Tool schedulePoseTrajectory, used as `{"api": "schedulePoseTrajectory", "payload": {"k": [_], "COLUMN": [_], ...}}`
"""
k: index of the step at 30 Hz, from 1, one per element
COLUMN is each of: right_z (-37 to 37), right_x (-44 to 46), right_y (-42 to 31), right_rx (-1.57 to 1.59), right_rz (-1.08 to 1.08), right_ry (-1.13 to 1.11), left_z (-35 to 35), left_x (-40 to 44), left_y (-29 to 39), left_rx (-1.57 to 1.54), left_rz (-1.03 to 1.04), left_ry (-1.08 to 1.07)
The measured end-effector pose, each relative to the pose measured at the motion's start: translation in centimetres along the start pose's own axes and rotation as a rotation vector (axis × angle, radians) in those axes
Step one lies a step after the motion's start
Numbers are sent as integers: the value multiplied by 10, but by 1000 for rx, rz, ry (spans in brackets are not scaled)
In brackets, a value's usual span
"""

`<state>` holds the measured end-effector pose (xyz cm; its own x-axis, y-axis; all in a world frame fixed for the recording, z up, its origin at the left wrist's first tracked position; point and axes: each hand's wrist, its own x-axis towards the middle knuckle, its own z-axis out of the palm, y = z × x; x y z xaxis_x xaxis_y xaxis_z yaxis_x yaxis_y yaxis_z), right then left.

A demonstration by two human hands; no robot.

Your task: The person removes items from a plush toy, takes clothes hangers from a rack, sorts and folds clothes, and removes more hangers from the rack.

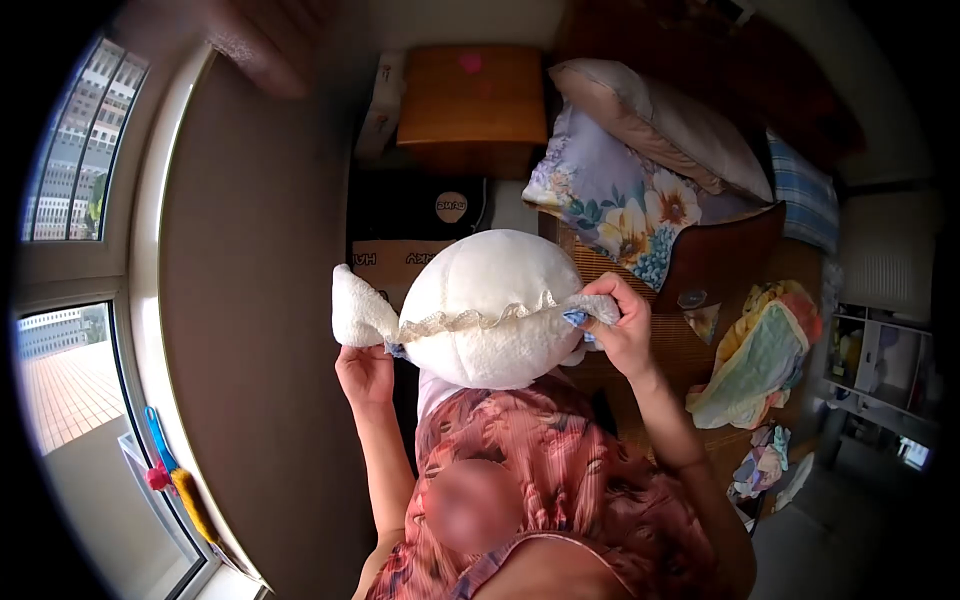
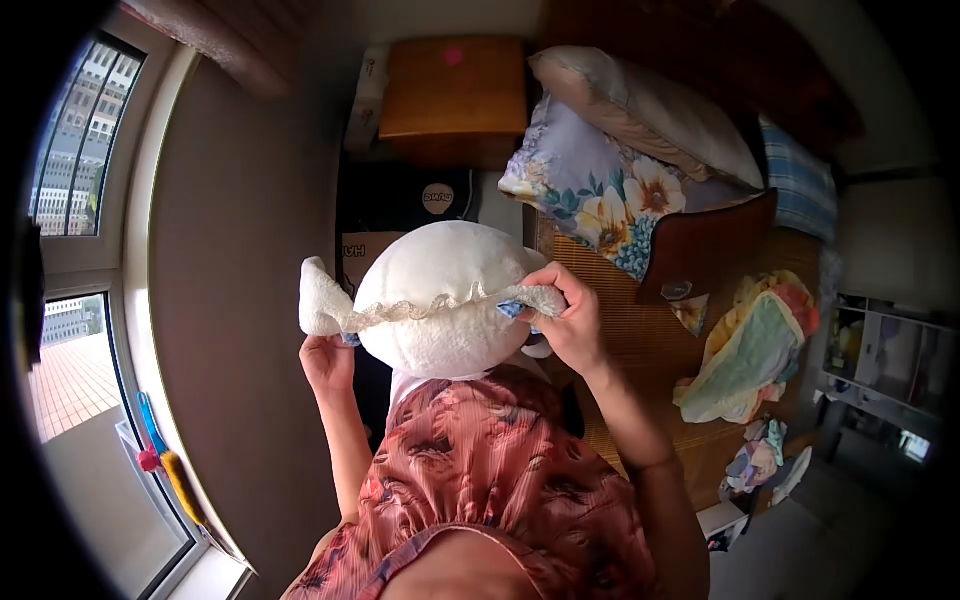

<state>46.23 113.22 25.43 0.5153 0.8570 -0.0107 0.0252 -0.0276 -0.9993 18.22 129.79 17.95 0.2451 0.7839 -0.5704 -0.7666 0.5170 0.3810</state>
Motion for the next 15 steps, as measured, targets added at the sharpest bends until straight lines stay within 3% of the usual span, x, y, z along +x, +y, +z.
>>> {"api": "schedulePoseTrajectory", "payload": {"k": [2,4,6,8,12,15], "right_z": [-1,-1,0,6,14,12], "right_x": [35,68,98,143,229,295], "right_y": [0,5,9,17,15,6], "right_rx": [8,-9,-79,-189,-327,-648], "right_rz": [39,60,11,-60,-73,-149], "right_ry": [25,43,15,-25,52,0], "left_z": [20,77,101,128,196,242], "left_x": [25,45,84,135,208,252], "left_y": [6,8,4,0,6,6], "left_rx": [-70,116,297,592,623,686], "left_rz": [-47,-78,-88,-11,173,242], "left_ry": [-295,-460,-327,-350,-338,-344]}}
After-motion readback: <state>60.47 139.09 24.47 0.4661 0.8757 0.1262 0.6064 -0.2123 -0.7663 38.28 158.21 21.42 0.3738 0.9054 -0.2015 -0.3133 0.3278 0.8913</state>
